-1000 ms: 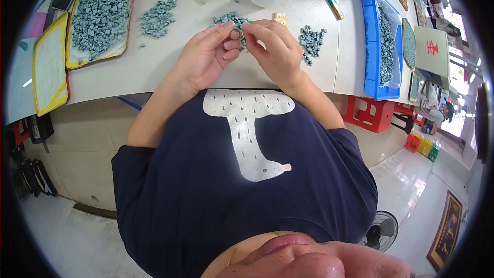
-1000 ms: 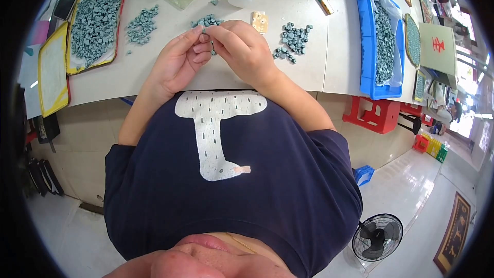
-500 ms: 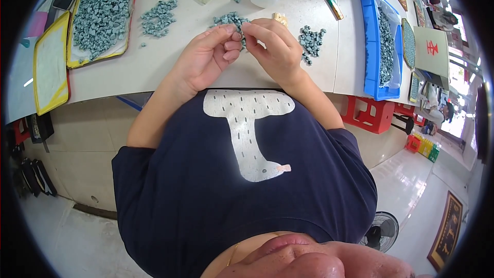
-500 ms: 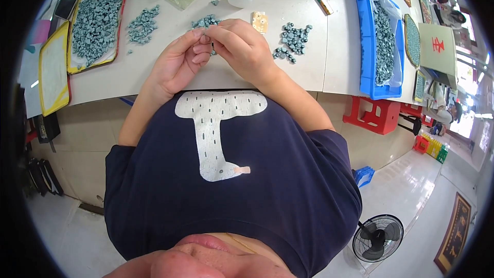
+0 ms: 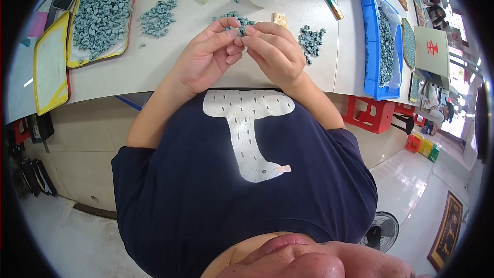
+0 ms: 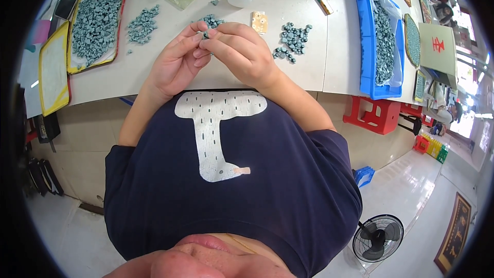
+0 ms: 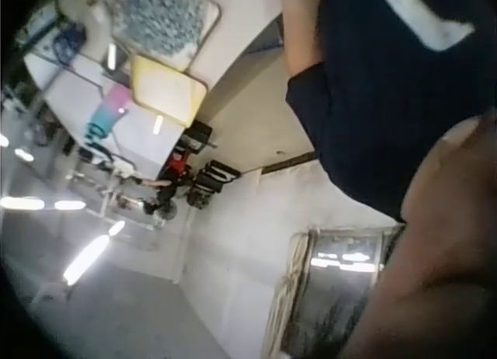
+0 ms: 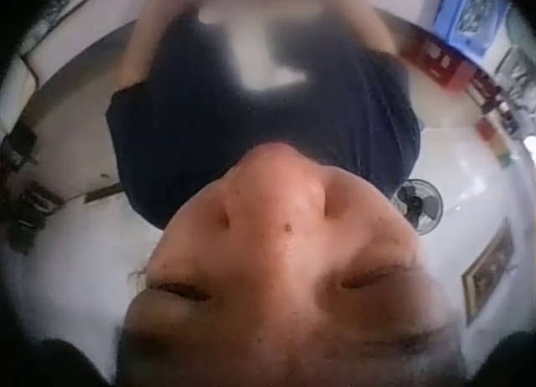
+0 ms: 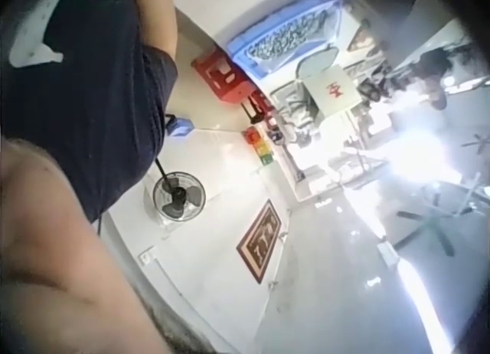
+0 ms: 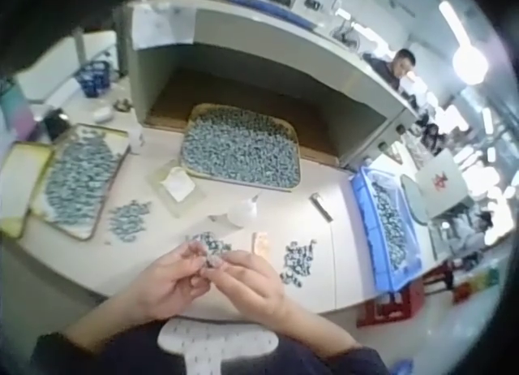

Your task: Assembling small toy components by applying adhesive using a squeeze bottle.

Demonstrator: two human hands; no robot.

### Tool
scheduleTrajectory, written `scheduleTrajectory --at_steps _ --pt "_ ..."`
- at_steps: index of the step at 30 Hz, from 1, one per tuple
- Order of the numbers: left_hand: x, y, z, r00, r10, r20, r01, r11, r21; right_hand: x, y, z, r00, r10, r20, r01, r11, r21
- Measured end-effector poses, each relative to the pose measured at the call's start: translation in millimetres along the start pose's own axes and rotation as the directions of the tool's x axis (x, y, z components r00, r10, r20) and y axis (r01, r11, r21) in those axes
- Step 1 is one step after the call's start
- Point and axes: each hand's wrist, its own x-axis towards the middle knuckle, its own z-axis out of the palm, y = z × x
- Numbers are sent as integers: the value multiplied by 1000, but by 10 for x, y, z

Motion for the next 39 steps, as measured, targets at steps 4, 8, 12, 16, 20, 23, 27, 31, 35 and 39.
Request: scheduleTrajectory --at_steps 4,8,12,16,20,23,27,31,35,39 --pt "-24 5 5 999 3 43 -3 1000 -6 -11 -31 4 999 -9 -44 11 999 40" --pt "-33 31 15 987 -27 159 30 999 -18 -14 -67 -5 991 76 -110 -63 991 116" --pt "-26 31 -19 988 -24 155 28 999 -23 20 -73 -23 998 -25 -63 28 999 46" --pt "-35 26 5 991 -24 129 25 1000 -3 41 -77 -44 998 -59 -34 59 998 -5" --pt "-40 28 40 995 7 101 -13 998 59 44 -82 -63 997 -79 -14 78 996 -44" --pt "-47 31 61 995 58 85 -68 992 110 49 -75 -60 996 -85 -18 84 996 -38" --pt "-59 33 85 994 87 66 -95 986 136 40 -75 -50 996 -84 -24 83 996 -35" --pt "-74 29 112 992 116 52 -123 979 163 45 -75 -43 996 -80 -33 78 996 -39" --pt "-118 73 186 984 178 13 -173 933 316 54 -73 -18 998 -38 -44 38 999 16" --pt "-137 74 182 980 196 -36 -171 919 355 64 -53 1 1000 -5 -23 8 995 98"
